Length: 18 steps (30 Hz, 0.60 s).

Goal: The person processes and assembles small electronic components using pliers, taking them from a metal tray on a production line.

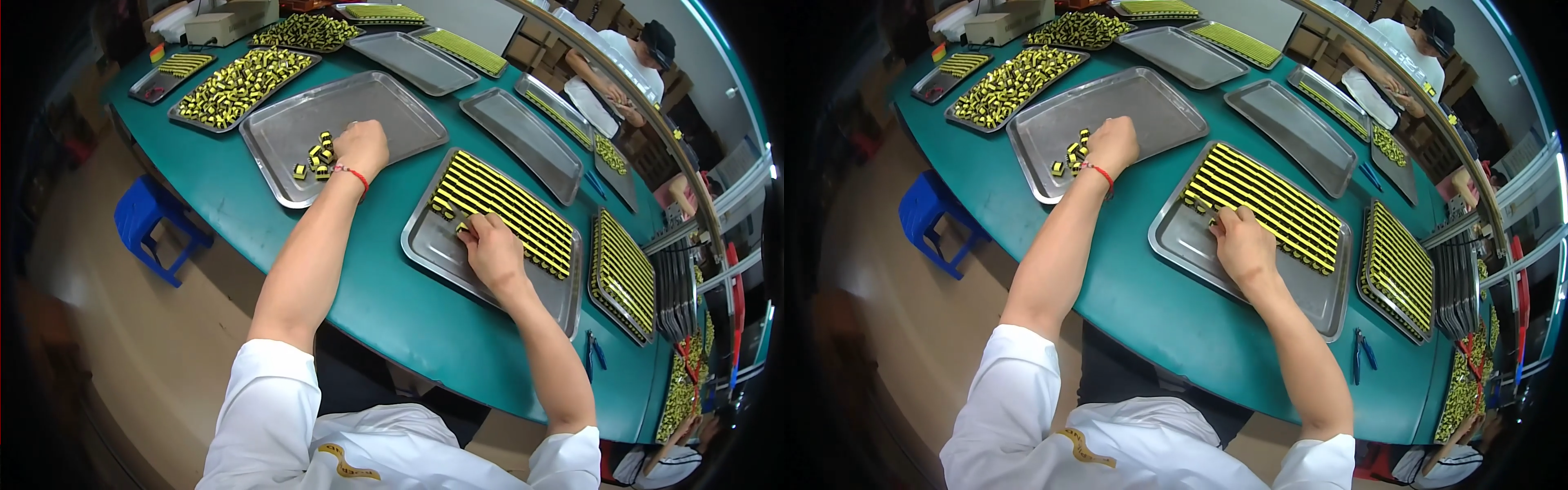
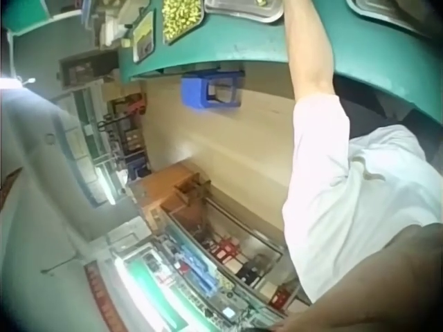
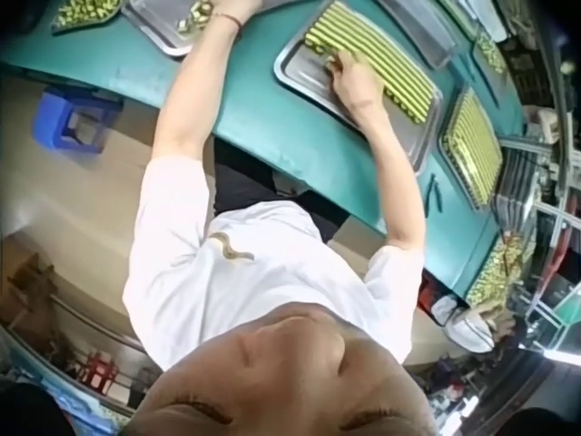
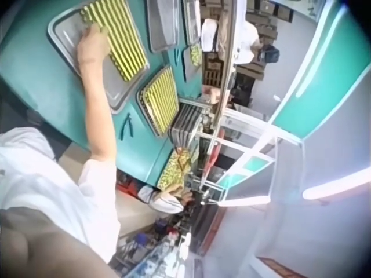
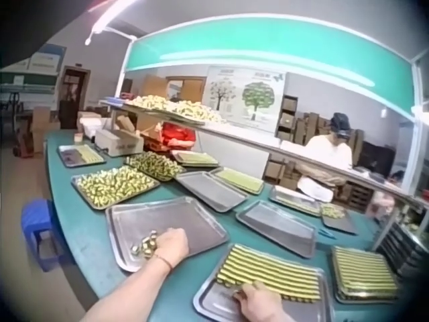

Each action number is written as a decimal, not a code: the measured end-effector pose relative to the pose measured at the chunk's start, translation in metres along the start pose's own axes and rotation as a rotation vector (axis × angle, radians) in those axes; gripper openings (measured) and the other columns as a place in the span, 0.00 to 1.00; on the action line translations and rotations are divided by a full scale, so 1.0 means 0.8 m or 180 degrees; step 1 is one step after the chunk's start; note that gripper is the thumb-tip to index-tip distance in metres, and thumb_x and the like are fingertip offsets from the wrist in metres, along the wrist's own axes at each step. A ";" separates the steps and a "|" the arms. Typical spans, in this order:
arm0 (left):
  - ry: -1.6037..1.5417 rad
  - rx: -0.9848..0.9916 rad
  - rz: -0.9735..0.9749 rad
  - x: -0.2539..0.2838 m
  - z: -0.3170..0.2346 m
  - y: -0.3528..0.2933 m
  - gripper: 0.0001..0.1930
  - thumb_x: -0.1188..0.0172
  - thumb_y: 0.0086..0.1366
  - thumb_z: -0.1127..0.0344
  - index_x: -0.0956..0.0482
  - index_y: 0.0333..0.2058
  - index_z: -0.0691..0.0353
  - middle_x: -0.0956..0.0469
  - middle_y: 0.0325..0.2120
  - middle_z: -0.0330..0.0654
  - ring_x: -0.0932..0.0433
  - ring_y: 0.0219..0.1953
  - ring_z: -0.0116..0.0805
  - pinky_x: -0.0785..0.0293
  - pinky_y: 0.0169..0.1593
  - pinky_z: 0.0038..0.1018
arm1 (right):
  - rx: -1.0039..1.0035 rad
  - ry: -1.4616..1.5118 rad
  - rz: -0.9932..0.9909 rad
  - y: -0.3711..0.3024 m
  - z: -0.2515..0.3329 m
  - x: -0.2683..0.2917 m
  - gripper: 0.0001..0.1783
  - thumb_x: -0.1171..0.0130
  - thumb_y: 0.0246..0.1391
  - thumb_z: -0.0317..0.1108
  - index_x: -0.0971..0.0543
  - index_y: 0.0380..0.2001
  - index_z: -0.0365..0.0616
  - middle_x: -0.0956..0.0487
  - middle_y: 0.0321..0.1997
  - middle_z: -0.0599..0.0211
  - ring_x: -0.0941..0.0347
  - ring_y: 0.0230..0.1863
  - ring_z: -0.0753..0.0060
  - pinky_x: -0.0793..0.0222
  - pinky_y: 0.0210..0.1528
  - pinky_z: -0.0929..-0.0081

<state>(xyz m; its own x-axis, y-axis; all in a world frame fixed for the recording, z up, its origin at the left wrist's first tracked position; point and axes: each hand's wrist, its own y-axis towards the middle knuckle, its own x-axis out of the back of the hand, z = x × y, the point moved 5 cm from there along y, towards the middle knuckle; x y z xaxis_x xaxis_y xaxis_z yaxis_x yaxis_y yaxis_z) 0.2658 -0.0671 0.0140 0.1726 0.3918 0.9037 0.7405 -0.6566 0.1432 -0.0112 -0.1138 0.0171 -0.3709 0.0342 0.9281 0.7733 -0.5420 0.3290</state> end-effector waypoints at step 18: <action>-0.2577 -0.0573 -0.0653 -0.016 -0.062 -0.018 0.16 0.34 0.57 0.69 0.25 0.42 0.68 0.20 0.32 0.50 0.20 0.34 0.37 0.25 0.40 0.32 | -0.0637 0.0390 0.0217 0.014 -0.009 -0.001 0.14 0.35 0.54 0.40 0.23 0.38 0.44 0.19 0.31 0.56 0.23 0.34 0.46 0.28 0.36 0.55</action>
<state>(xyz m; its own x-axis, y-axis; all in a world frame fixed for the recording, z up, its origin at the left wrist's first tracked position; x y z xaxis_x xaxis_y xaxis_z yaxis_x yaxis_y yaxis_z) 0.2206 -0.0948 0.0207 0.5082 0.8089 0.2957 0.7052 -0.5879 0.3963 -0.0056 -0.1259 0.0191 -0.3904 -0.1038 0.9148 0.6860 -0.6954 0.2139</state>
